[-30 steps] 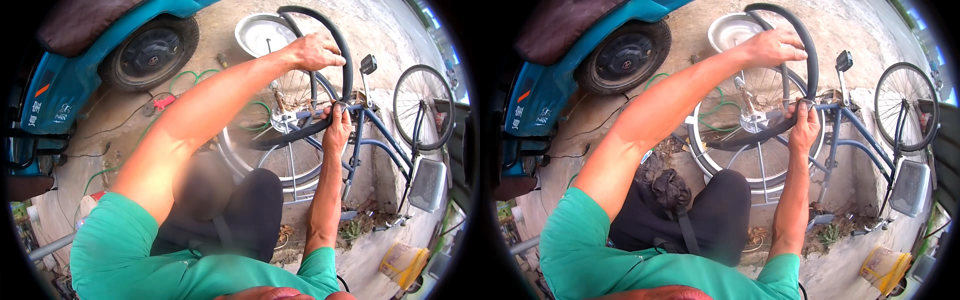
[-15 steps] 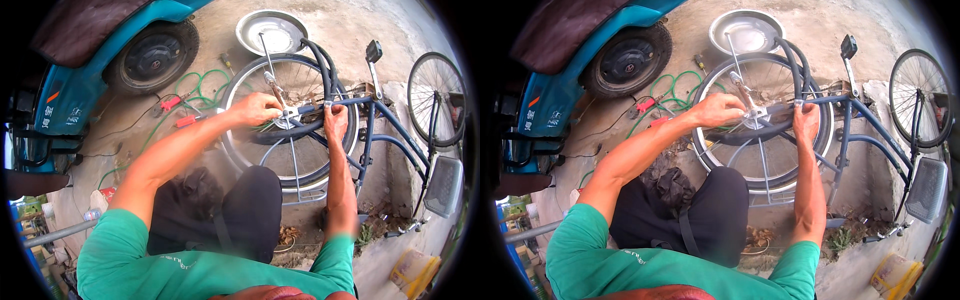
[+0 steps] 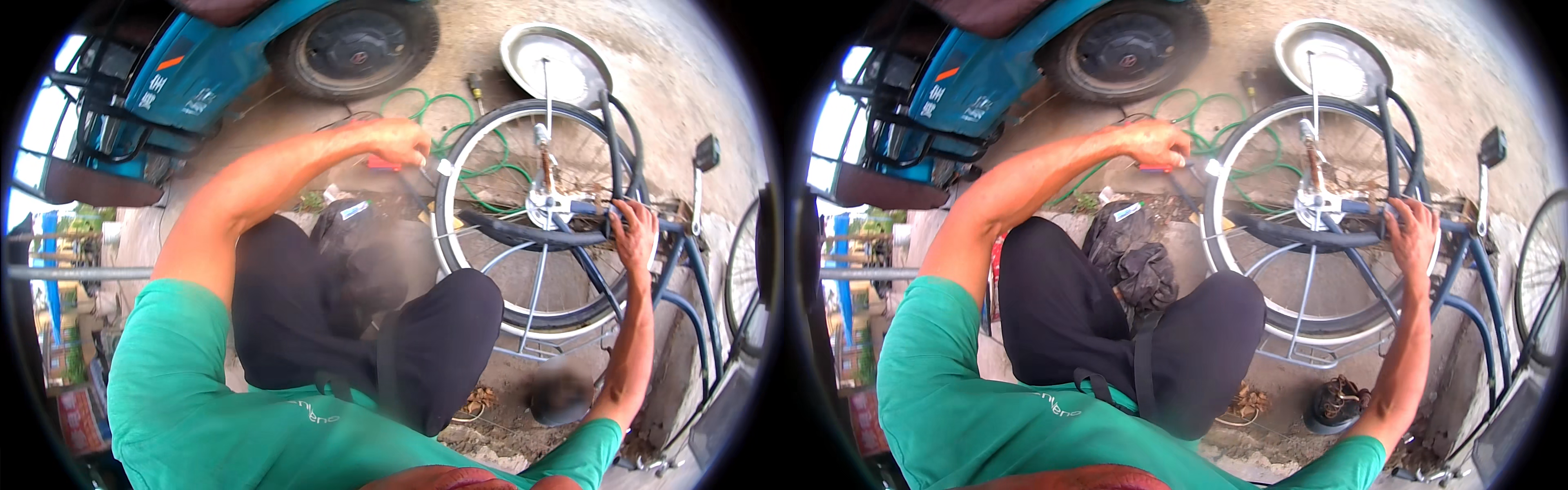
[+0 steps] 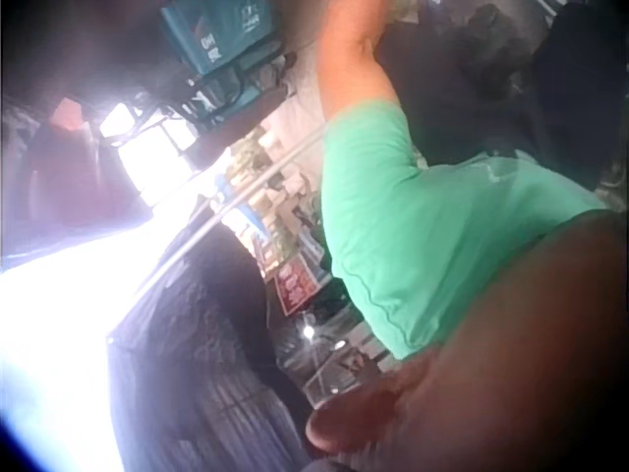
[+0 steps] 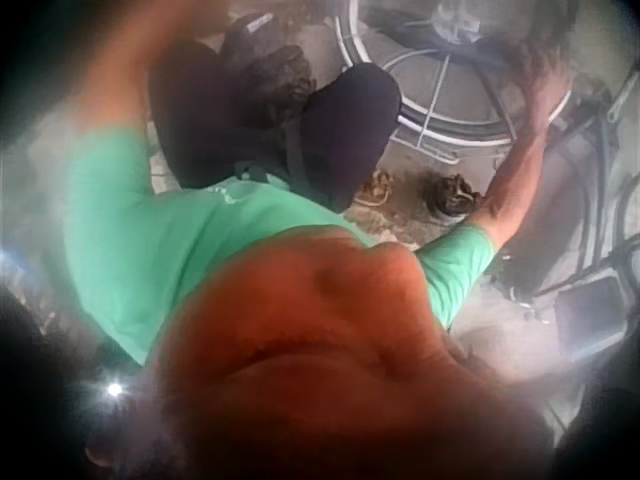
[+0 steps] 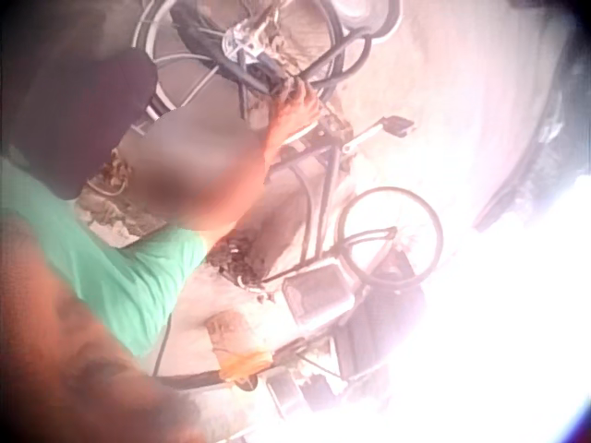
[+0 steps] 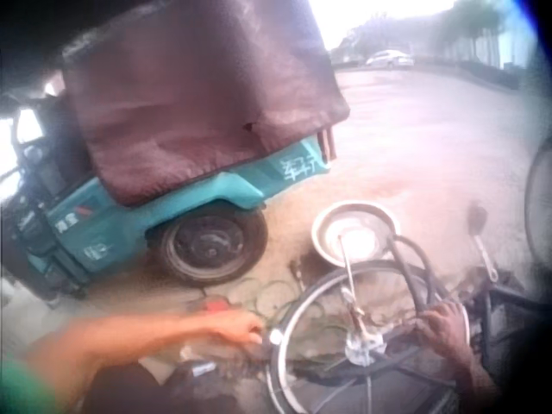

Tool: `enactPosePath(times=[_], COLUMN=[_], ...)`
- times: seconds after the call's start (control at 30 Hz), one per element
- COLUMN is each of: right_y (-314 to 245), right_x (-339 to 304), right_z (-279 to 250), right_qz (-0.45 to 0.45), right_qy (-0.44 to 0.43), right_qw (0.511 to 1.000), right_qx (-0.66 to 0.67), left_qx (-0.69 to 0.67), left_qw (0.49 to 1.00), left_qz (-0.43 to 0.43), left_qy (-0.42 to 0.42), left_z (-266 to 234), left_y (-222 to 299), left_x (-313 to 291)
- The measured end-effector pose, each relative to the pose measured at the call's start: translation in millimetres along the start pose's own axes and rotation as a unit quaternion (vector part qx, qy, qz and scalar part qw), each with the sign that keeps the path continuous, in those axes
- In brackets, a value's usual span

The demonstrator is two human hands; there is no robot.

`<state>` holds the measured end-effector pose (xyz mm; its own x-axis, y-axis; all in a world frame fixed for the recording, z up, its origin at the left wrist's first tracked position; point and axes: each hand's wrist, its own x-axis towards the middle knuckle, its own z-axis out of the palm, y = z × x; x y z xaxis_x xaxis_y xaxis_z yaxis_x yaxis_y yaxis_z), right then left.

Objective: The person applies adhesive from a tube to a patch and a bicycle inner tube, then presses the patch onto the tube and uses a tool to secure it.

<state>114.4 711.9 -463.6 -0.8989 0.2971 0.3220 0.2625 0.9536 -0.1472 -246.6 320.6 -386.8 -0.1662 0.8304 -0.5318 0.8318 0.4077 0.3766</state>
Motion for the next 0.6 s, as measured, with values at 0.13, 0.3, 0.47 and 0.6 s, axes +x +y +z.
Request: enactPosePath(times=[0.13, 0.3, 0.47, 0.6], right_y=[16, 37, 30, 27], right_x=[4, 7, 15, 11], right_z=[-2, 0, 9, 6], right_qz=[-0.035, -0.047, -0.028, -0.012], right_qy=[-0.070, -0.124, -0.129, -0.111], right_qw=[0.996, 0.990, 0.990, 0.993], right_qx=[0.040, 0.049, 0.041, 0.023], left_qx=[0.028, -0.029, -0.139, -0.112], left_qw=[0.998, 0.997, 0.989, 0.989], left_qz=[-0.011, -0.067, 0.000, -0.027], left_qy=[0.054, 0.014, 0.043, 0.090], left_z=[4, 17, 67, 60], left_y=[-55, -74, -126, -122], left_x=[-14, -32, -14, 36])
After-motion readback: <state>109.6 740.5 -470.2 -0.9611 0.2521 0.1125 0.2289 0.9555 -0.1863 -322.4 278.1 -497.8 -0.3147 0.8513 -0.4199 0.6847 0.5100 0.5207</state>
